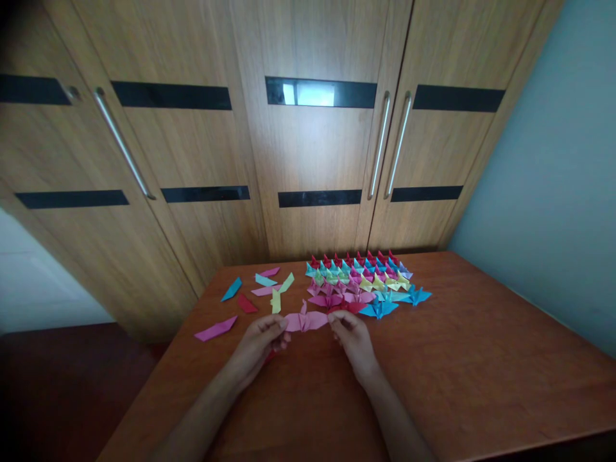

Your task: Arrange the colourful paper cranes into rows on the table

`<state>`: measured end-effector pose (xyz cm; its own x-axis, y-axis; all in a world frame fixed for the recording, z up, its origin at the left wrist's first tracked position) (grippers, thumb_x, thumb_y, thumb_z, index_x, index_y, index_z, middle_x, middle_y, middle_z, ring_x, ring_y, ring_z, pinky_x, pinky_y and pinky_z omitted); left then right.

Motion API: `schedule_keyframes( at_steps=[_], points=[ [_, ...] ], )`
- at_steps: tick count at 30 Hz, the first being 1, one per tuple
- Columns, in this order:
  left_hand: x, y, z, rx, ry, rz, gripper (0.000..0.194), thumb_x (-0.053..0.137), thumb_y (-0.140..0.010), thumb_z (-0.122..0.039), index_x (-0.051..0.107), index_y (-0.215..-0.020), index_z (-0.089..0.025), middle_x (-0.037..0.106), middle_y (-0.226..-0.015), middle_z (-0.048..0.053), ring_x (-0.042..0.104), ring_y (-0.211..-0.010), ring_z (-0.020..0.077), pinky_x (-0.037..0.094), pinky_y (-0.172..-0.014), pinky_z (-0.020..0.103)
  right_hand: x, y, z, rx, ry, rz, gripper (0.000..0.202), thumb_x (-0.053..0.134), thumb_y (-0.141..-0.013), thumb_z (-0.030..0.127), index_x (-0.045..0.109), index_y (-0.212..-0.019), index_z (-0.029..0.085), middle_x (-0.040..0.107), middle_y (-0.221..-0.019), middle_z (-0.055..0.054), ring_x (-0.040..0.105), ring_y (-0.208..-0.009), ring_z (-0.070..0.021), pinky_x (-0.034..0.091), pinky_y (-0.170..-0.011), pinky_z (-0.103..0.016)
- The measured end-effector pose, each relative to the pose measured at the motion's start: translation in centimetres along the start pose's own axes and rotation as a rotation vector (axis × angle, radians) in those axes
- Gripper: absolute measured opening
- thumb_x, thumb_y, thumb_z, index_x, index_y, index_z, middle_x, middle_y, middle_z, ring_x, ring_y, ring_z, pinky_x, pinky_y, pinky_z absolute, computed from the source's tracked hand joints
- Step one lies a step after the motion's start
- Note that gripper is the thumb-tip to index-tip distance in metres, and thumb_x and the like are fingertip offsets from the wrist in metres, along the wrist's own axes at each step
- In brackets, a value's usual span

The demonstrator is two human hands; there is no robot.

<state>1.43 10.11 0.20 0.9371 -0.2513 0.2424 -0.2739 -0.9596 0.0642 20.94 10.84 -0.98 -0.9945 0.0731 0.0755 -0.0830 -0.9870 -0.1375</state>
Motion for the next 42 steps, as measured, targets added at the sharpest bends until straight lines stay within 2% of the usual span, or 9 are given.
schedule_keyframes(
  at_steps=[4,11,17,21,26,29,32,36,42],
  points=[
    [-0.1,-0.2,0.1,-0.006,-0.108,-0.033,0.027,0.065,-0.076,-0.040,0.060,-0.070,-0.014,0.065,-0.065,0.002,0.053,-0.054,0.0084,0.035,-0.050,0.018,-1.2,1.2,2.6,-0.214,0.313,-0.200,0.032,0.056,-0.079,0.049,0.063,-0.085,0.018,0.065,-0.080,-0.005,0.058,-0.073,-0.0180,0.045,-0.066,-0.027],
    [0.8,-0.2,0.3,0.009,-0.225,-0.010,0.029,0.063,-0.075,-0.043,0.061,-0.073,-0.015,0.066,-0.066,0.003,0.054,-0.055,0.0104,0.035,-0.049,0.020,2.5,3.9,3.6,-0.339,0.660,-0.025,0.021,0.049,-0.086,0.036,0.059,-0.078,0.020,0.061,-0.069,0.000,0.055,-0.061,-0.0131,0.041,-0.058,-0.022],
    [1.8,-0.2,1.2,-0.005,-0.281,0.070,0.028,0.063,-0.074,-0.042,0.062,-0.072,-0.015,0.067,-0.064,0.002,0.054,-0.053,0.0107,0.037,-0.051,0.021,2.0,4.3,3.5,-0.411,0.861,-0.114,0.027,0.046,-0.087,0.034,0.052,-0.065,0.020,0.055,-0.058,0.002,0.051,-0.052,-0.0114,0.037,-0.051,-0.021],
    [2.1,-0.2,1.1,-0.005,-0.303,0.104,0.023,0.062,-0.076,-0.038,0.063,-0.074,-0.015,0.067,-0.065,0.003,0.055,-0.055,0.0109,0.039,-0.053,0.021,-1.4,4.5,4.2,-0.452,0.916,-0.187,0.029,0.045,-0.088,0.039,0.060,-0.073,0.018,0.064,-0.066,-0.002,0.057,-0.056,-0.0125,0.040,-0.054,-0.020],
    [2.5,-0.1,1.2,-0.001,-0.304,0.136,0.023,0.061,-0.076,-0.037,0.064,-0.075,-0.014,0.065,-0.065,0.003,0.055,-0.056,0.0111,0.040,-0.054,0.021,-9.5,4.4,5.4,-0.412,1.044,-0.346,0.036,0.044,-0.087,0.047,0.065,-0.083,0.017,0.067,-0.071,-0.005,0.060,-0.056,-0.0140,0.042,-0.054,-0.021],
    [2.8,-0.1,1.4,0.000,-0.304,0.139,0.024,0.062,-0.074,-0.038,0.064,-0.073,-0.014,0.064,-0.063,0.002,0.055,-0.055,0.0114,0.041,-0.054,0.022,-14.3,3.7,5.6,-0.308,1.251,-0.440,0.037,0.043,-0.087,0.048,0.065,-0.088,0.019,0.069,-0.077,-0.006,0.062,-0.058,-0.0159,0.039,-0.052,-0.023],
    [2.8,-0.1,1.4,-0.003,-0.296,0.136,0.024,0.063,-0.073,-0.038,0.063,-0.072,-0.015,0.064,-0.063,0.002,0.055,-0.055,0.0120,0.041,-0.054,0.022,-17.9,2.5,4.9,-0.084,1.455,-0.456,0.033,0.042,-0.087,0.045,0.065,-0.096,0.024,0.070,-0.087,-0.007,0.063,-0.063,-0.0183,0.035,-0.049,-0.023],
    [2.5,-0.2,1.6,-0.010,-0.321,0.124,0.023,0.062,-0.074,-0.037,0.064,-0.073,-0.015,0.065,-0.064,0.002,0.056,-0.056,0.0121,0.041,-0.054,0.022,-19.9,1.1,3.5,0.095,1.531,-0.385,0.034,0.038,-0.089,0.044,0.063,-0.105,0.026,0.070,-0.095,-0.009,0.065,-0.070,-0.0219,0.037,-0.052,-0.026],
    [2.3,-0.4,1.9,-0.003,-0.336,0.135,0.022,0.061,-0.075,-0.037,0.064,-0.074,-0.015,0.064,-0.065,0.002,0.056,-0.057,0.0122,0.041,-0.056,0.022,-20.0,-0.2,2.2,0.163,1.564,-0.303,0.038,0.034,-0.090,0.046,0.064,-0.100,0.024,0.068,-0.099,-0.011,0.065,-0.075,-0.0241,0.042,-0.057,-0.030]
  ],
)
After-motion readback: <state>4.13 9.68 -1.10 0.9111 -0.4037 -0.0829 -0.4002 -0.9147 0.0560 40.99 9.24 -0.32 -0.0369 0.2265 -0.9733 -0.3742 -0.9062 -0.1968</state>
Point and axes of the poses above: each hand's wrist, its own y-axis away from the middle knuckle, its own x-axis out of the palm, z = x × y, the point moved 9 cm from there along -y, towards the middle knuckle
